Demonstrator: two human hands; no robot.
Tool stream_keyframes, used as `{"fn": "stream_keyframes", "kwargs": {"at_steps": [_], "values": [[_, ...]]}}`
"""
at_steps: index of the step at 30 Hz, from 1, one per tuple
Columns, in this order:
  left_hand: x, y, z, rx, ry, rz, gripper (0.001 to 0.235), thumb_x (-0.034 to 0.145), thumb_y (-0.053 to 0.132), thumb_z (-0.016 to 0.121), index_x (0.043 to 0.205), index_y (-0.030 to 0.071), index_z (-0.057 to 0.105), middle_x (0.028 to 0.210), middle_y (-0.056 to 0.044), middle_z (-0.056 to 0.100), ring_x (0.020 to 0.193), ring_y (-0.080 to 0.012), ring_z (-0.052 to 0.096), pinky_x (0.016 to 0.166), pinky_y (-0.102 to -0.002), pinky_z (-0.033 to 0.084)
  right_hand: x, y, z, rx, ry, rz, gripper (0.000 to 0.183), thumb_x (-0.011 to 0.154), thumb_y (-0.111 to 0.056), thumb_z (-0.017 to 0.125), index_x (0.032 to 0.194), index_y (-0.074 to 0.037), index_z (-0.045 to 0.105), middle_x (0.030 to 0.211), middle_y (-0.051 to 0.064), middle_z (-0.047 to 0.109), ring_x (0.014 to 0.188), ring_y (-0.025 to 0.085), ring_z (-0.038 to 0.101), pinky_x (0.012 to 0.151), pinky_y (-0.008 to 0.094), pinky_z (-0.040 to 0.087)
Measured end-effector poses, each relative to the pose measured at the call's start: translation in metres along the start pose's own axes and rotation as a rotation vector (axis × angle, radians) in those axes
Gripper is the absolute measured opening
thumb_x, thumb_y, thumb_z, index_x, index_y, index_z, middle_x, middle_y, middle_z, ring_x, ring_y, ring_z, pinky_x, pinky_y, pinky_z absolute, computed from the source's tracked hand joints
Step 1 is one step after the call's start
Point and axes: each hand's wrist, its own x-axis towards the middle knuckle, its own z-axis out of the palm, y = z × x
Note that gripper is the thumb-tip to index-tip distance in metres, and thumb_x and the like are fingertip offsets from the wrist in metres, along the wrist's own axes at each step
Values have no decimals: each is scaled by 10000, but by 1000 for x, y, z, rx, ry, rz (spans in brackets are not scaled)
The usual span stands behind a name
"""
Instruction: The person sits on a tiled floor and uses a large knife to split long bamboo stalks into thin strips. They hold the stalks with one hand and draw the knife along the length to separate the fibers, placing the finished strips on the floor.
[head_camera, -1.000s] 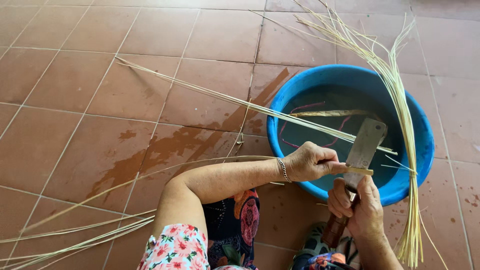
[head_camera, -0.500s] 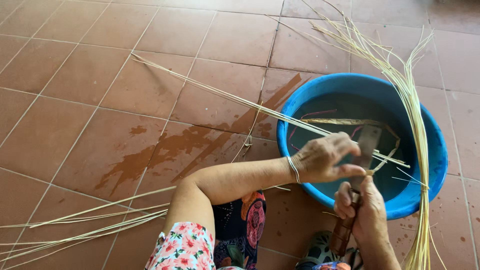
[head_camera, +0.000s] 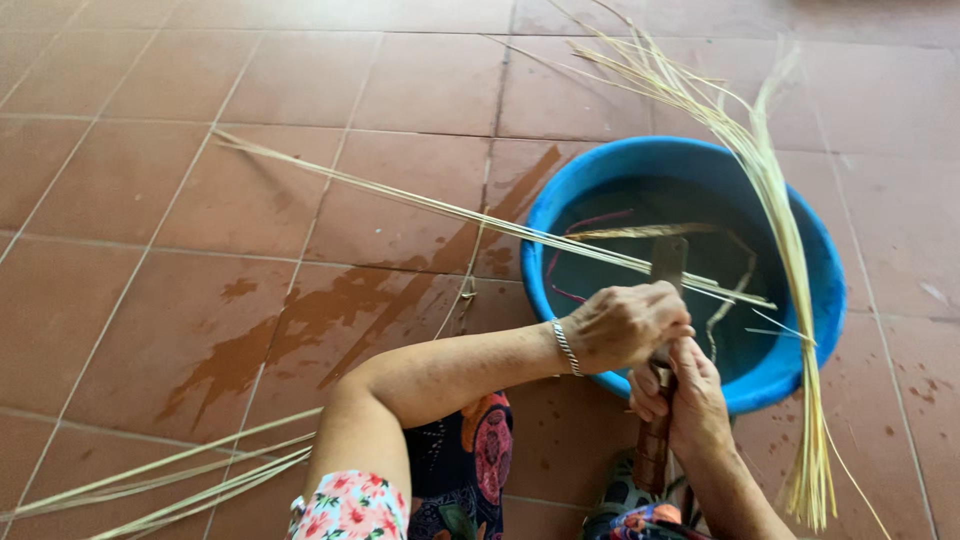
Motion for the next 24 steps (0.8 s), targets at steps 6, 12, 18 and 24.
{"fn": "stream_keyframes", "kwargs": {"at_steps": [6,12,18,24], "values": [[-4,1,-6,-226,-28,-101,132,992,133,697,1033,63,592,926,-95,673,831,-267,730,711,-332,596,-4,-3,-1,15,-19,-44,350,1058,-425,492,1102,-90,581,639,37,511,439,92,406,410,268,380],[-8,-3,-7,-493,-92,-342,74,1063,123,634,1086,62,601,867,-63,702,775,-134,708,651,-290,576,0,-10,1,-88,93,-43,349,1101,-413,461,1050,-71,508,598,50,469,421,118,386,394,292,371],[-17,-20,-37,-747,-85,-504,106,1088,183,603,1087,81,574,791,6,647,659,-45,620,554,-218,522,0,-28,-5,2,168,-63,469,1110,-444,340,1265,-45,531,627,0,435,446,86,358,431,272,357],[-17,-18,-100,-697,76,-488,159,1123,240,552,1073,89,533,839,-27,639,631,-71,547,531,-221,455,1,-28,-30,69,209,-135,494,1154,-461,308,1302,-33,504,644,-53,410,473,52,348,439,244,331]]}}
